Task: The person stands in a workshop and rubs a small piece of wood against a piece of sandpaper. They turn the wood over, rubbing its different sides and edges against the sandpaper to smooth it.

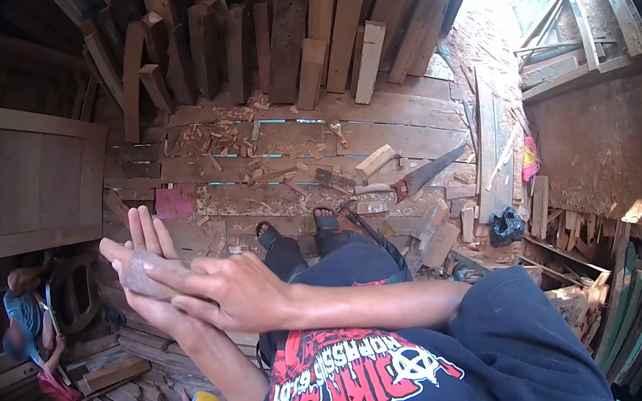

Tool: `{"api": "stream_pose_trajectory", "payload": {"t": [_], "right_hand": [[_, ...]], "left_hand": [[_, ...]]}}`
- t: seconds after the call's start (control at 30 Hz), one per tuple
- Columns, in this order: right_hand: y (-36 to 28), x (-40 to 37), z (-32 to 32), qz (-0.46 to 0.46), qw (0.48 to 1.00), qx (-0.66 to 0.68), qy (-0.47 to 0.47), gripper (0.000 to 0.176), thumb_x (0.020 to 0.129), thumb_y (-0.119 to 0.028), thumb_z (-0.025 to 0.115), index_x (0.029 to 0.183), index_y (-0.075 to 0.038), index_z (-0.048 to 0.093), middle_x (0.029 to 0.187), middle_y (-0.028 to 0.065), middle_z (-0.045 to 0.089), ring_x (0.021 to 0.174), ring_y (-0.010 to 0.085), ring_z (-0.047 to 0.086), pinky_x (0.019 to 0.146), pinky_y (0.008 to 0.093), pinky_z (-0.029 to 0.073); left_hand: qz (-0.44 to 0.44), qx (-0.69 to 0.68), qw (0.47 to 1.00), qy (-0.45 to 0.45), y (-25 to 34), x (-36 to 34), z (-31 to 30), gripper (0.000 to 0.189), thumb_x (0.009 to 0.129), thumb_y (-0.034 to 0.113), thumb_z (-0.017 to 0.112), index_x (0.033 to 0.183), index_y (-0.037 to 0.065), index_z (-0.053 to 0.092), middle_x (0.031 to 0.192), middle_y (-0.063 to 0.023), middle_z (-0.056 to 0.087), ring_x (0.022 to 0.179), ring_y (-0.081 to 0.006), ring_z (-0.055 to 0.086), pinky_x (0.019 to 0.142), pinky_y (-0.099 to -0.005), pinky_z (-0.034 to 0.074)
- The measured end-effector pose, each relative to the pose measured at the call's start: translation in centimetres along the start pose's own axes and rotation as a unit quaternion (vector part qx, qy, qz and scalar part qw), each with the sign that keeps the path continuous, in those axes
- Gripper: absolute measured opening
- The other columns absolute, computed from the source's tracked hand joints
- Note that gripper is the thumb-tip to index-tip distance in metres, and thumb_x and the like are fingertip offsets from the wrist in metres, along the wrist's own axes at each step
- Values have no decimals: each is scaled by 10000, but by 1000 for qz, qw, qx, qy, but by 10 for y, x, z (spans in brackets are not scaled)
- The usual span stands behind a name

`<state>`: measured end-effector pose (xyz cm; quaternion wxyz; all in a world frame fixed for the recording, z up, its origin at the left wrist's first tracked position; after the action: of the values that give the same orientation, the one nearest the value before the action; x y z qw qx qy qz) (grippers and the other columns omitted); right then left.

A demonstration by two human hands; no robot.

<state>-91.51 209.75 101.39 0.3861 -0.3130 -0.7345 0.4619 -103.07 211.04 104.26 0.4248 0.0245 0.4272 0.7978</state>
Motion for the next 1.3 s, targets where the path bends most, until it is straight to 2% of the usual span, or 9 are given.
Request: {"api": "stream_pose_trajectory", "payload": {"t": [0.07, 0.13, 0.27, 0.4, 0.83, 0.93, 1.07, 1.13, 1.3], "right_hand": [[8, 20, -1, -30, 997, 13, 70, 547, 1002, -315, 651, 1519, -169, 551, 883, 161, 711, 689, 316, 713, 606, 416, 576], [2, 18, -13, 11, 1000, 6, 7, 544, 1001, -296, 650, 1514, -144, 553, 889, 175, 717, 724, 330, 721, 632, 423, 582], [1, 5, -6, 12, 1000, 19, -10, 542, 1005, -280, 644, 1511, -113, 548, 894, 189, 724, 757, 350, 725, 648, 427, 582], [7, 16, -11, 6, 1000, 23, 9, 568, 994, -266, 660, 1530, -127, 534, 916, 185, 736, 755, 335, 726, 646, 424, 581], [4, 10, -6, -8, 1000, -19, 0, 544, 997, -295, 659, 1521, -192, 554, 833, 138, 703, 673, 297, 703, 571, 410, 569], [-6, 8, -14, -5, 999, -49, -5, 515, 992, -302, 667, 1492, -203, 589, 781, 118, 677, 638, 289, 694, 560, 400, 567], [-1, -1, -18, -18, 998, -52, 18, 504, 989, -311, 671, 1473, -185, 610, 759, 117, 668, 630, 291, 697, 565, 401, 563], [12, 18, -20, -21, 997, -45, 66, 510, 987, -304, 676, 1478, -182, 607, 762, 122, 674, 647, 289, 706, 570, 407, 563], [7, -21, -14, 21, 999, -29, -5, 528, 993, -282, 656, 1491, -127, 576, 853, 171, 710, 710, 338, 711, 617, 426, 563]], "left_hand": [[37, 104, 990, -93, -8, -5, -10, 647, 1130, 388, 280, 1653, 81, 58, 1573, -339, 384, 1500, -445, 372, 1288, -487, 297], [42, 167, 979, -109, -5, -9, -2, 648, 1134, 390, 272, 1655, 83, 40, 1570, -342, 385, 1502, -444, 369, 1290, -491, 290], [5, 8, 1000, -9, -1, -5, 6, 614, 1142, 368, 251, 1659, 76, 96, 1575, -326, 391, 1500, -435, 376, 1293, -489, 276], [-4, 46, 995, -87, -2, -9, 4, 572, 1145, 311, 254, 1662, 109, 115, 1592, -352, 341, 1520, -457, 325, 1301, -498, 265], [41, 95, 992, -70, -6, -6, -3, 633, 1138, 419, 320, 1662, 128, 119, 1559, -335, 407, 1490, -450, 387, 1279, -509, 295], [50, 93, 983, -153, -8, -6, -15, 659, 1132, 442, 332, 1664, 117, 116, 1557, -332, 413, 1480, -445, 404, 1278, -501, 302], [-19, 11, 998, -66, -13, -8, -8, 688, 1128, 434, 353, 1670, 109, 81, 1593, -343, 349, 1497, -445, 379, 1281, -476, 313], [-20, 95, 991, -93, -28, -15, -4, 638, 1136, 423, 315, 1642, 72, 150, 1589, -319, 371, 1492, -412, 400, 1277, -469, 326], [-9, 82, 993, -83, -17, -4, -7, 606, 1148, 412, 221, 1633, 52, 173, 1583, -311, 385, 1501, -399, 386, 1283, -466, 310]]}}
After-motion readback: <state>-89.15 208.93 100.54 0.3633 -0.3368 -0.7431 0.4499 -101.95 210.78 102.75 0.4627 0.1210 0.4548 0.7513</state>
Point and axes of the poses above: each hand's wrist, its own x-axis towards the middle knuckle, its own z-axis out of the palm, y = z × x, the point moved 1 cm from there along x, towards the middle knuckle
